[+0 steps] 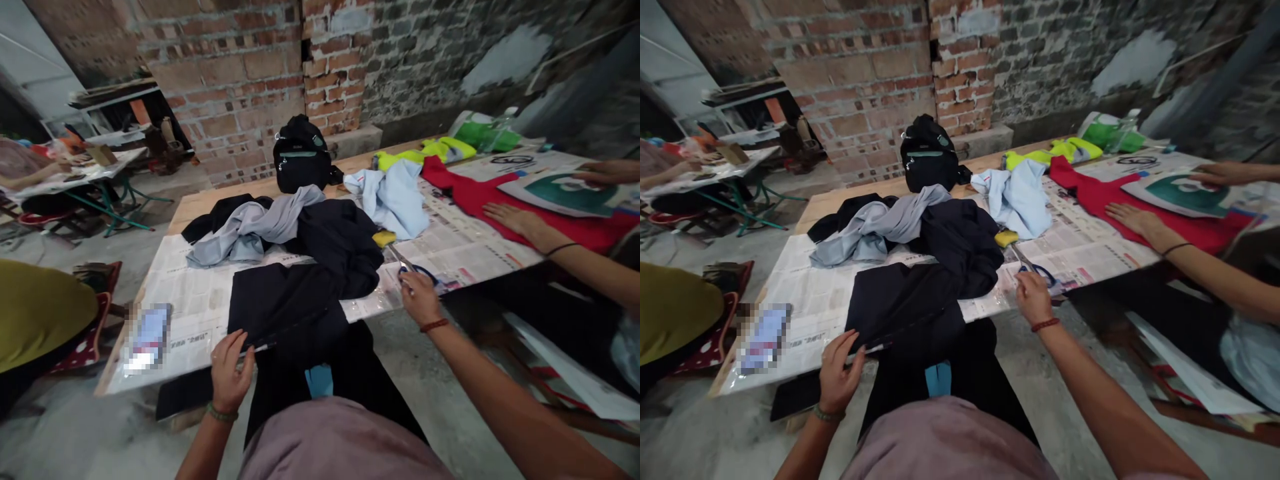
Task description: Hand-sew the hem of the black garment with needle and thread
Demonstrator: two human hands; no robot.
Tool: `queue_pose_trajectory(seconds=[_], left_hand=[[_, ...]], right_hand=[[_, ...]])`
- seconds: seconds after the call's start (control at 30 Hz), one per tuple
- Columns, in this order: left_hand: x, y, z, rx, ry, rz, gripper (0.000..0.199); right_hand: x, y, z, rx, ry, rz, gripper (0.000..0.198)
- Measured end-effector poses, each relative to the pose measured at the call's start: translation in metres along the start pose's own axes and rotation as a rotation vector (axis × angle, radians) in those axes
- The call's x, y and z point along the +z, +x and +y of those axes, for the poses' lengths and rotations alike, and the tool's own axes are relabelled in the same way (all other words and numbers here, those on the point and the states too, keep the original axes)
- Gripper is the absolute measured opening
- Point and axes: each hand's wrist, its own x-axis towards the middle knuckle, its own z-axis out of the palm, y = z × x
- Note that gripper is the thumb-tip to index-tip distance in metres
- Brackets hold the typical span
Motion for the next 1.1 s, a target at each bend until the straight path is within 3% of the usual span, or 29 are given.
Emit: queue_pose_trajectory(seconds=[0.17, 0.27, 0.37, 0.5, 0.6, 0.87, 1.0, 1.1], left_hand=[[0.046, 0.038, 0.070, 0.030, -0.259, -0.170, 0.017], [0.082, 0.054, 0.100, 0.027, -0.266, -0.266, 0.017], [0.110, 0.062, 0.113, -0.028, -0.160, -0.366, 0.015], [0.130, 0.062, 0.111, -0.107, -0.037, -0.508, 0.012], [0.136, 0.061, 0.104, -0.142, -0.028, -0.537, 0.011], [0.148, 0.056, 0.083, -0.155, -0.294, -0.427, 0.020], [0.149, 0.053, 0.075, -0.137, -0.415, -0.406, 0.038], [0.149, 0.052, 0.073, -0.078, -0.438, -0.391, 0.035]], right_hand=[[-0.006, 0.007, 0.050, 0.225, -0.293, -0.194, 0.030], [-0.005, 0.010, 0.054, 0.267, -0.397, -0.359, 0.032], [-0.007, 0.012, 0.050, 0.246, -0.445, -0.435, 0.031], [-0.008, 0.016, 0.040, 0.286, -0.376, -0.378, 0.033], [-0.007, 0.019, 0.036, 0.341, -0.315, -0.414, 0.037], [-0.009, 0.040, 0.037, 0.643, -0.324, -0.659, 0.054], [-0.011, 0.046, 0.042, 0.729, -0.292, -0.665, 0.052], [-0.016, 0.043, 0.052, 0.835, -0.111, -0.587, 0.044]])
